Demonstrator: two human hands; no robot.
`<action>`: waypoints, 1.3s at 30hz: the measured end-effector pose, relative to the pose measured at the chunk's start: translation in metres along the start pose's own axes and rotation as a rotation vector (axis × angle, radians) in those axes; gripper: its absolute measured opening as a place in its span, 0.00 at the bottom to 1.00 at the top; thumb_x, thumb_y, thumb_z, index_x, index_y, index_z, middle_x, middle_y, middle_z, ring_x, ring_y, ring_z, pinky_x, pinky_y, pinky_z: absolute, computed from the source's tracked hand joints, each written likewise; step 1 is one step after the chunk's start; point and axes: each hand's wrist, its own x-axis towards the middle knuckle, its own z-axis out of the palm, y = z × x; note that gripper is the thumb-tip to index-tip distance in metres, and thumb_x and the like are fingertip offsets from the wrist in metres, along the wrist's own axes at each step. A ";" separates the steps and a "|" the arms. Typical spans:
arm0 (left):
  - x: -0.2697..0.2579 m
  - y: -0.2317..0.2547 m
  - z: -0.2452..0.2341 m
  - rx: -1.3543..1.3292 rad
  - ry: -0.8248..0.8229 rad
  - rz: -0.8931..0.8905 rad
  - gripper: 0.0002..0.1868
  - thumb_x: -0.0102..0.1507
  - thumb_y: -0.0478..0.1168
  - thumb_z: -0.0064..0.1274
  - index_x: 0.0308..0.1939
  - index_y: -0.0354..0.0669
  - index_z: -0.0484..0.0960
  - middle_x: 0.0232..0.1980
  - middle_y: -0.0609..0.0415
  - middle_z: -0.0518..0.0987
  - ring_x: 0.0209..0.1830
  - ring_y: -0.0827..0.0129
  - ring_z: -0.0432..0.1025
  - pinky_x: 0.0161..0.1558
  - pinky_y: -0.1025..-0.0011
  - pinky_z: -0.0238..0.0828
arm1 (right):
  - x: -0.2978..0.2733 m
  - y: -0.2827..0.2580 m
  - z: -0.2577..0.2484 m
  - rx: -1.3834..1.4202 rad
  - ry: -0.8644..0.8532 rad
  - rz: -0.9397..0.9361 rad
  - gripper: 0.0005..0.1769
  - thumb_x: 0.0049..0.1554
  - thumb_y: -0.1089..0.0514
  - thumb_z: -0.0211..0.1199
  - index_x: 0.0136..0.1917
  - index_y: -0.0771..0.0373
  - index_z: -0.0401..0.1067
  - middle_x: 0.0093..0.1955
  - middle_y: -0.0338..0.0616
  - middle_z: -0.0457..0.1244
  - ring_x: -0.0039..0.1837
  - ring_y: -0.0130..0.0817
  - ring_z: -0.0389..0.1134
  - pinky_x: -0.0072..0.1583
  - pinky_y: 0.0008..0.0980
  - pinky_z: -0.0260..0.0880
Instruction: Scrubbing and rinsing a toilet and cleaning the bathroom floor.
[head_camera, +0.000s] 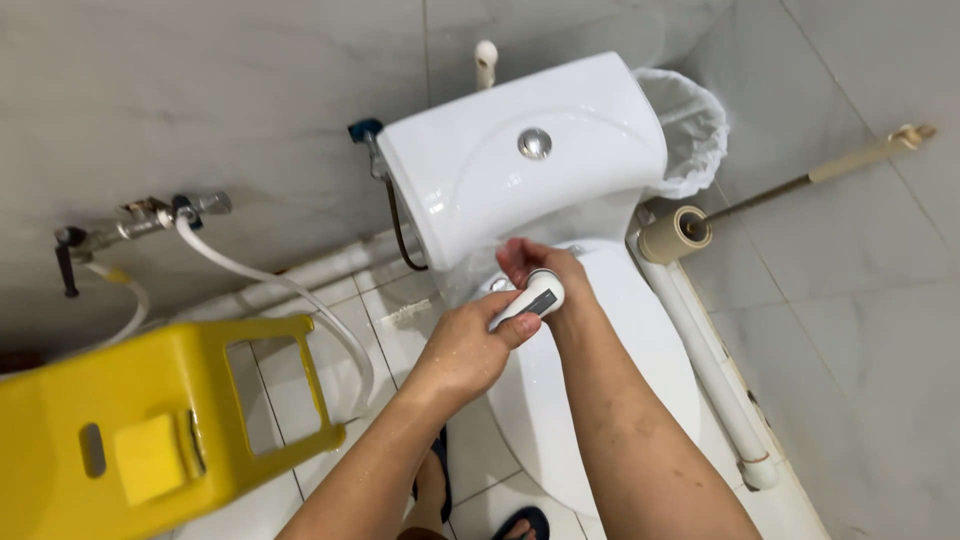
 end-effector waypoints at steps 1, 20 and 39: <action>0.006 0.003 -0.006 0.001 0.006 0.014 0.28 0.62 0.54 0.54 0.65 0.55 0.77 0.55 0.49 0.84 0.58 0.59 0.77 0.59 0.63 0.69 | -0.001 -0.006 0.010 0.057 -0.053 -0.024 0.09 0.64 0.63 0.52 0.51 0.72 0.67 0.43 0.50 0.67 0.45 0.42 0.72 0.47 0.34 0.77; 0.092 0.046 -0.077 0.009 0.043 0.025 0.29 0.63 0.57 0.53 0.66 0.53 0.77 0.55 0.49 0.83 0.57 0.60 0.77 0.60 0.63 0.70 | 0.080 -0.064 0.057 -1.854 0.290 -0.855 0.39 0.55 0.54 0.62 0.78 0.51 0.57 0.65 0.58 0.53 0.58 0.62 0.63 0.62 0.45 0.68; 0.098 0.041 -0.093 -0.081 0.186 -0.027 0.25 0.63 0.53 0.55 0.61 0.51 0.80 0.46 0.45 0.86 0.45 0.58 0.80 0.50 0.64 0.73 | 0.084 -0.052 0.076 -1.788 0.426 -0.792 0.28 0.54 0.54 0.66 0.67 0.57 0.69 0.62 0.63 0.58 0.61 0.60 0.65 0.64 0.47 0.67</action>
